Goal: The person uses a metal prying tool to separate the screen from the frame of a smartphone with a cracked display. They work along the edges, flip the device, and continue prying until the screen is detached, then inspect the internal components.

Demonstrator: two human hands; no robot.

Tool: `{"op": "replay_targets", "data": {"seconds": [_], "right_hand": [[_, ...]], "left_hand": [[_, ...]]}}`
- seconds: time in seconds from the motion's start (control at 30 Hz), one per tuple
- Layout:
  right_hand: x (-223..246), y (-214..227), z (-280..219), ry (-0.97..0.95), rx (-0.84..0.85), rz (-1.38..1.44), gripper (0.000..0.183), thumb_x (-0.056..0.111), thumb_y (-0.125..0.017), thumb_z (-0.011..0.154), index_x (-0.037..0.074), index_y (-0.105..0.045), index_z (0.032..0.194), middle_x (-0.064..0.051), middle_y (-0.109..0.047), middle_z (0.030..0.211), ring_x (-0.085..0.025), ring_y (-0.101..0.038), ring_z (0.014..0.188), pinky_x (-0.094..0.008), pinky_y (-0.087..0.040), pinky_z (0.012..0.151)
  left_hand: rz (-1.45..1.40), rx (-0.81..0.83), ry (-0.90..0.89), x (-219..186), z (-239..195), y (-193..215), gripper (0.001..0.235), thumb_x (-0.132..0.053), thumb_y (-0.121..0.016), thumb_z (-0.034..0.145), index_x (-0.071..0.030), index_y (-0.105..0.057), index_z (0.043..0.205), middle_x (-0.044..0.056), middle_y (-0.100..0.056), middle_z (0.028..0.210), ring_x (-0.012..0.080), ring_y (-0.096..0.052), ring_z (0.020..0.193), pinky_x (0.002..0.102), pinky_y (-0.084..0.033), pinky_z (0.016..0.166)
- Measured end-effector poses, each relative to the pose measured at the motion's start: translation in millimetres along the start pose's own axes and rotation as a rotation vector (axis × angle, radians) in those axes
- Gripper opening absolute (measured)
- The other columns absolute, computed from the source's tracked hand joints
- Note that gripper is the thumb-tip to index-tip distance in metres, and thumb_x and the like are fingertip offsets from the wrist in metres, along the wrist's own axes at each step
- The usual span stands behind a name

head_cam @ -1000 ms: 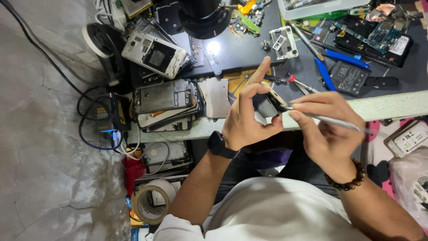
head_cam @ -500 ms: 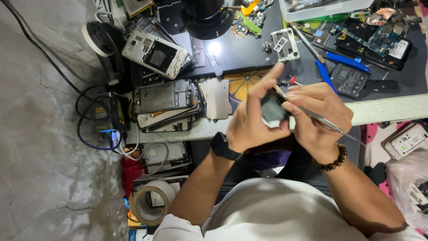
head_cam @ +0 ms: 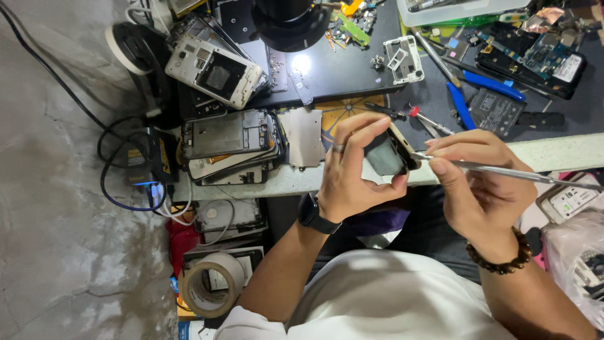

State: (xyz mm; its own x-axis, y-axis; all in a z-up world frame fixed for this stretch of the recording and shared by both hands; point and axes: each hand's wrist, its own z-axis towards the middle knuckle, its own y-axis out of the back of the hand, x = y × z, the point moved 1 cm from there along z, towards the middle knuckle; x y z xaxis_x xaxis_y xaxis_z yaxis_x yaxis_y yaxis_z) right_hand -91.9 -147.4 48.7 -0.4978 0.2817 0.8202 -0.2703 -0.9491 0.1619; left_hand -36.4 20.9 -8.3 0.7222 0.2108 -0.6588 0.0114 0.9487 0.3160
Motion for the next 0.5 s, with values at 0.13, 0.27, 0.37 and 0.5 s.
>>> {"op": "replay_targets", "data": {"seconds": [0.13,0.27,0.37,0.5], "right_hand": [[-4.5,3.4,0.6,0.032,0.070,-0.053,0.009,-0.007,-0.071,0.096,-0.002,-0.063,0.097,-0.015,-0.070,0.103,-0.023,-0.071,0.095,-0.027,-0.055,0.081],[-12.4,7.1,-0.1,0.033,0.143,-0.099,0.011,-0.004,-0.075,0.097,-0.001,-0.064,0.099,-0.013,-0.071,0.103,-0.021,-0.070,0.095,-0.026,-0.053,0.081],[-18.6,6.7,-5.3,-0.047,0.153,-0.008,0.012,-0.002,-0.077,0.097,-0.002,-0.068,0.105,-0.012,-0.072,0.103,-0.019,-0.069,0.093,-0.025,-0.053,0.082],[-26.6,4.8,-6.7,-0.168,0.139,0.160,0.006,-0.004,-0.075,0.099,-0.003,-0.070,0.103,-0.013,-0.073,0.103,-0.019,-0.068,0.097,-0.025,-0.054,0.084]], "left_hand": [[0.006,-0.012,0.030,-3.6,-2.5,1.6,0.076,-0.012,-0.088,0.077,-0.007,-0.051,0.143,0.012,-0.056,0.138,0.0291,-0.061,0.123,0.036,-0.054,0.107],[0.001,-0.019,0.034,-4.3,-3.8,4.2,0.075,-0.011,-0.089,0.078,-0.007,-0.052,0.144,0.012,-0.058,0.140,0.0281,-0.063,0.124,0.035,-0.055,0.107],[-0.010,-0.014,0.034,-4.5,-4.5,7.0,0.075,-0.011,-0.089,0.078,-0.007,-0.052,0.144,0.012,-0.059,0.141,0.0276,-0.064,0.124,0.034,-0.055,0.107],[-0.014,0.016,0.037,-3.9,-2.5,12.2,0.075,-0.011,-0.090,0.078,-0.006,-0.053,0.143,0.011,-0.060,0.140,0.0268,-0.065,0.123,0.034,-0.055,0.107]]}}
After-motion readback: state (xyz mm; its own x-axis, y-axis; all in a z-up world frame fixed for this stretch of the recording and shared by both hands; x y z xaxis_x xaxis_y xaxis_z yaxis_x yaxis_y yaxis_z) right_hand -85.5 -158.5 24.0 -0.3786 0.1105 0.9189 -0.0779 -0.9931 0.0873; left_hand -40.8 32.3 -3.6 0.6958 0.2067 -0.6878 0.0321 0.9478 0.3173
